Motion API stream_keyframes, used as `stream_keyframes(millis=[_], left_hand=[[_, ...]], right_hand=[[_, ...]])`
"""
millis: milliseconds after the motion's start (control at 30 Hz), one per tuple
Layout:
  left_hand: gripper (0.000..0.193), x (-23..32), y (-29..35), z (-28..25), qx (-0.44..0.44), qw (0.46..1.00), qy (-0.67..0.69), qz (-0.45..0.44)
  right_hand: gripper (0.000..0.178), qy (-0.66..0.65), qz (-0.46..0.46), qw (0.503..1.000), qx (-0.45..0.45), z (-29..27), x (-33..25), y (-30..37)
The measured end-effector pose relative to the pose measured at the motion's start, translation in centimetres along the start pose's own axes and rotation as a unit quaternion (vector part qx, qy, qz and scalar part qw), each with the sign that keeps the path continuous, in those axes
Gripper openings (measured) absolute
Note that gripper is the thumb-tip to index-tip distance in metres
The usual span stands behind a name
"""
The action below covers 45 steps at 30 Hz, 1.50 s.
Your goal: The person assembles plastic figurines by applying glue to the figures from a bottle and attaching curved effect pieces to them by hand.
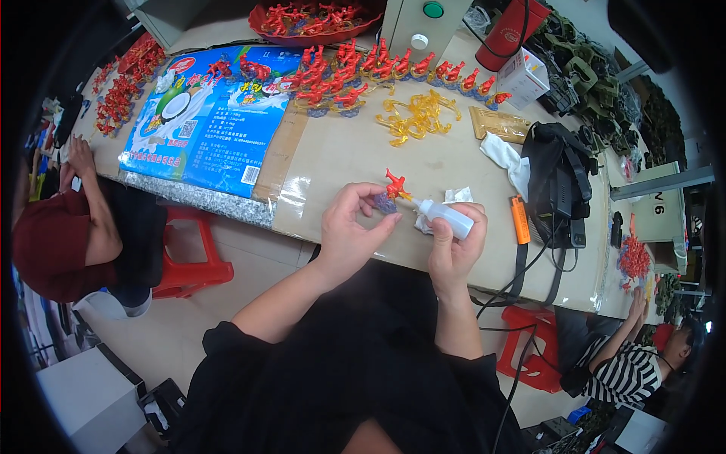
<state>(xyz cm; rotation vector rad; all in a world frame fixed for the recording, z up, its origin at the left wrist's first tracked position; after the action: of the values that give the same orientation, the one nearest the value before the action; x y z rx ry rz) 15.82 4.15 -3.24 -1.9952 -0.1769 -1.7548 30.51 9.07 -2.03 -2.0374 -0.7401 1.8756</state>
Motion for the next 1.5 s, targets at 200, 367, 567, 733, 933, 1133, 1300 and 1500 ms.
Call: stream_keyframes(millis=[200,367,567,733,933,1133,1300,1500], left_hand=[[0.037,0.1,-0.1,0.1,-0.003,1.0,0.025,-0.005],[0.035,0.3,-0.4,0.1,0.007,0.99,0.138,-0.03],[0.025,1.0,-0.6,-0.2,0.0,0.969,0.244,-0.039],[0.019,0.2,-0.4,-0.4,-0.035,0.956,0.29,-0.025],[0.02,0.2,-0.1,-0.4,-0.013,0.984,0.171,0.035],[0.021,-0.3,0.0,-0.3,0.023,0.985,0.171,0.022],[0.02,-0.3,0.2,-0.3,0.029,0.986,0.165,0.02],[0.022,0.0,0.2,-0.5,0.013,0.993,0.098,0.057]], right_hand=[[0.022,0.061,-0.054,0.997,-0.006,0.0,0.0,-0.1],[0.023,-0.285,0.164,0.942,0.072,-0.3,-0.3,-0.7],[0.022,-0.362,0.204,0.907,0.067,-0.2,-1.5,-0.7],[0.022,-0.361,0.202,0.908,0.071,-0.3,-0.6,0.1],[0.022,-0.338,0.199,0.918,0.066,-0.5,0.1,0.5],[0.02,-0.315,0.203,0.925,0.064,-0.3,0.2,0.7],[0.019,-0.301,0.203,0.93,0.061,-0.2,0.3,0.7],[0.021,-0.305,0.214,0.927,0.046,-0.3,0.3,0.7]])
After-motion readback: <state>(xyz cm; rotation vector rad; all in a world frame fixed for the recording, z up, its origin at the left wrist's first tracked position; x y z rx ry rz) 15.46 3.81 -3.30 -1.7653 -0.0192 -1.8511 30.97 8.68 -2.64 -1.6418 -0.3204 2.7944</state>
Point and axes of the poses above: each hand's wrist, its own y-axis away from the middle knuckle, its own z-axis out of the palm, x = y × z, the point moved 2 cm from there along -y, towards the middle knuckle, and after that the axes turned 1 degree about x, right-handed, at the moved point
